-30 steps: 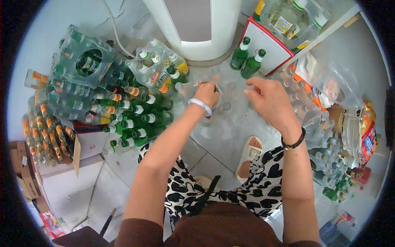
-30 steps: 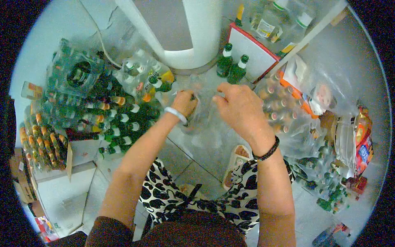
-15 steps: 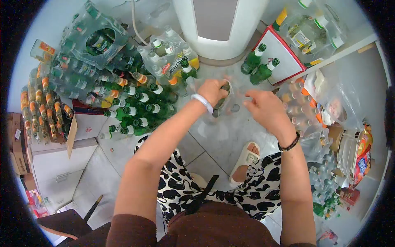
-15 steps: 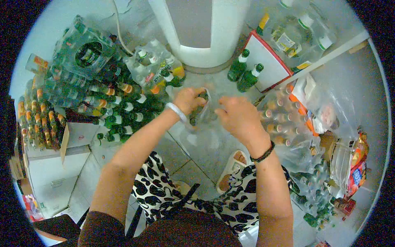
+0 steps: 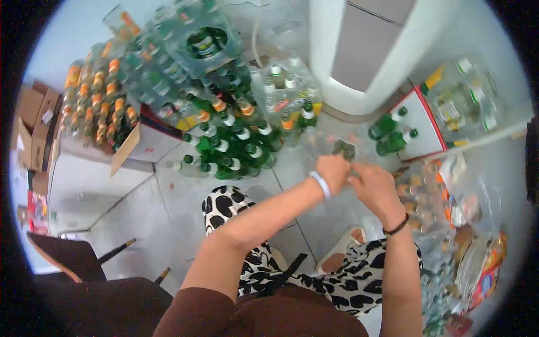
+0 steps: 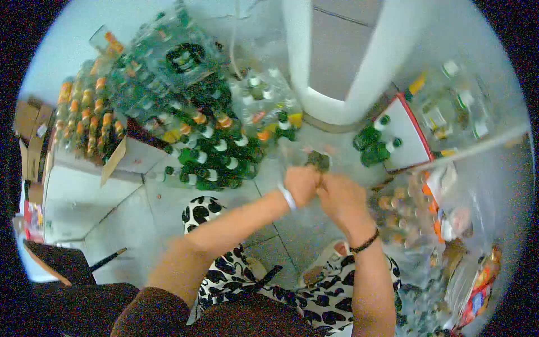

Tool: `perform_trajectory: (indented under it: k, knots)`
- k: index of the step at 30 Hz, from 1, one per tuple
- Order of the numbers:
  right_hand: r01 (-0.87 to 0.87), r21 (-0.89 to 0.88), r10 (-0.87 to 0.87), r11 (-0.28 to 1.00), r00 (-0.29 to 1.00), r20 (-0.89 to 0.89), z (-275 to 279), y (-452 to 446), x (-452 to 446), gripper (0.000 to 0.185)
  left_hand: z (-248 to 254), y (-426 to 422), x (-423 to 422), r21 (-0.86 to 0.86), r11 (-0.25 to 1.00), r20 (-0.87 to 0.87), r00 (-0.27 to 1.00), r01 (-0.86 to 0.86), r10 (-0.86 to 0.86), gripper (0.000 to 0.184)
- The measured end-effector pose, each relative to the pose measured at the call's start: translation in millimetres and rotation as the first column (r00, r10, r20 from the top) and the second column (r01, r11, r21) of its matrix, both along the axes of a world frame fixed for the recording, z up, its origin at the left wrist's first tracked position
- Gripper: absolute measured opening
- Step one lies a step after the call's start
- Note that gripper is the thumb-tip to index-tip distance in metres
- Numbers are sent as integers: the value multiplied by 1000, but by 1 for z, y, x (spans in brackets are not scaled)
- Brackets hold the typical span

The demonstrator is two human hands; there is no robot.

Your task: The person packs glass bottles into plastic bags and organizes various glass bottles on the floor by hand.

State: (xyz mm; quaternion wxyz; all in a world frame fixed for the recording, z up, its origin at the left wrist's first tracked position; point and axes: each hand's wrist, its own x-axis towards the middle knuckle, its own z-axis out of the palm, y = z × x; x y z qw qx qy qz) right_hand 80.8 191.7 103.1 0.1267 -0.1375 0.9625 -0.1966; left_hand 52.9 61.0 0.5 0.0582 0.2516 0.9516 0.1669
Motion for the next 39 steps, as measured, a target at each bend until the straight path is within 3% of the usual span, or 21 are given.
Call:
perform_trajectory:
  k: [1, 3, 5, 6, 8, 9, 12, 16, 19, 21, 23, 24, 26, 27, 29, 30, 31, 36, 38, 39]
  knots:
    - [-5, 34, 6, 999, 1000, -5, 0, 2, -2, 25, -8, 4, 10, 5, 998, -42, 997, -66, 66, 21]
    - [-36, 31, 37, 999, 999, -27, -13, 3, -8, 26, -28, -4, 11, 38, 999, 19, 1000, 13, -14, 19]
    - [-68, 24, 69, 997, 995, -66, -28, -1, -14, 26, -34, -13, 9, 115, 989, -80, 993, 98, -89, 16]
    - [-65, 55, 68, 996, 997, -47, -36, 0, -17, 29, -29, -23, 9, 105, 993, -93, 994, 59, -50, 16]
    - [-83, 88, 86, 993, 996, -35, -53, 1, -18, 31, -9, -38, 9, 449, 893, -142, 989, 23, 45, 13]
    - [-104, 116, 111, 988, 992, -56, -62, 2, -19, 36, 2, -52, 8, 446, 895, -153, 986, 9, 67, 13]
    - [-125, 160, 134, 979, 990, -44, -69, -5, -28, 44, 18, -129, -1, 355, 881, -201, 895, -313, 399, 18]
    - [-137, 155, 140, 978, 990, -7, -69, -11, -25, 54, 22, -260, -32, 304, 705, -369, 603, -640, 707, 22]
    - [-128, 176, 146, 976, 985, -94, -92, -6, -23, 56, 10, -329, -66, 123, 568, -374, 492, -814, 786, 35]
    - [-123, 174, 144, 977, 983, -116, -93, -7, -21, 57, 3, -346, -83, 47, 502, -248, 476, -864, 843, 35]
    - [-118, 175, 143, 977, 980, -138, -92, -8, -21, 58, -14, -367, -105, -24, 492, 12, 492, -870, 871, 39]
    - [-84, 152, 102, 985, 988, -119, -91, -9, -20, 52, -28, -377, -115, -117, 515, 1, 518, -849, 855, 41]
    - [-16, 140, 29, 990, 995, -93, -95, -12, -20, 47, -28, -378, -120, -137, 458, 28, 459, -878, 888, 37]
    - [-10, 113, 23, 994, 993, -117, -103, -12, -21, 43, -51, -397, -126, -94, 492, -34, 497, -865, 867, 35]
    - [30, 126, -13, 992, 991, -132, -102, -9, -17, 36, -42, -391, -125, -118, 516, -87, 526, -849, 846, 29]
    - [42, 152, -23, 987, 992, -124, -99, -11, -17, 33, -49, -402, -125, -16, 518, -4, 519, -855, 855, 31]
    - [76, 170, -57, 983, 992, -115, -99, -10, -16, 33, -46, -403, -119, 48, 479, -81, 475, -876, 876, 31]
    - [89, 123, -70, 988, 987, -148, -100, -11, -15, 27, 0, -393, -89, 160, 518, -217, 482, -840, 849, 24]
    - [85, 112, -69, 990, 989, -133, -98, -12, -15, 27, 16, -398, -79, 188, 645, -353, 562, -740, 748, 22]
    - [78, 106, -65, 991, 990, -123, -97, -11, -15, 27, 29, -395, -72, 183, 646, -354, 563, -741, 747, 22]
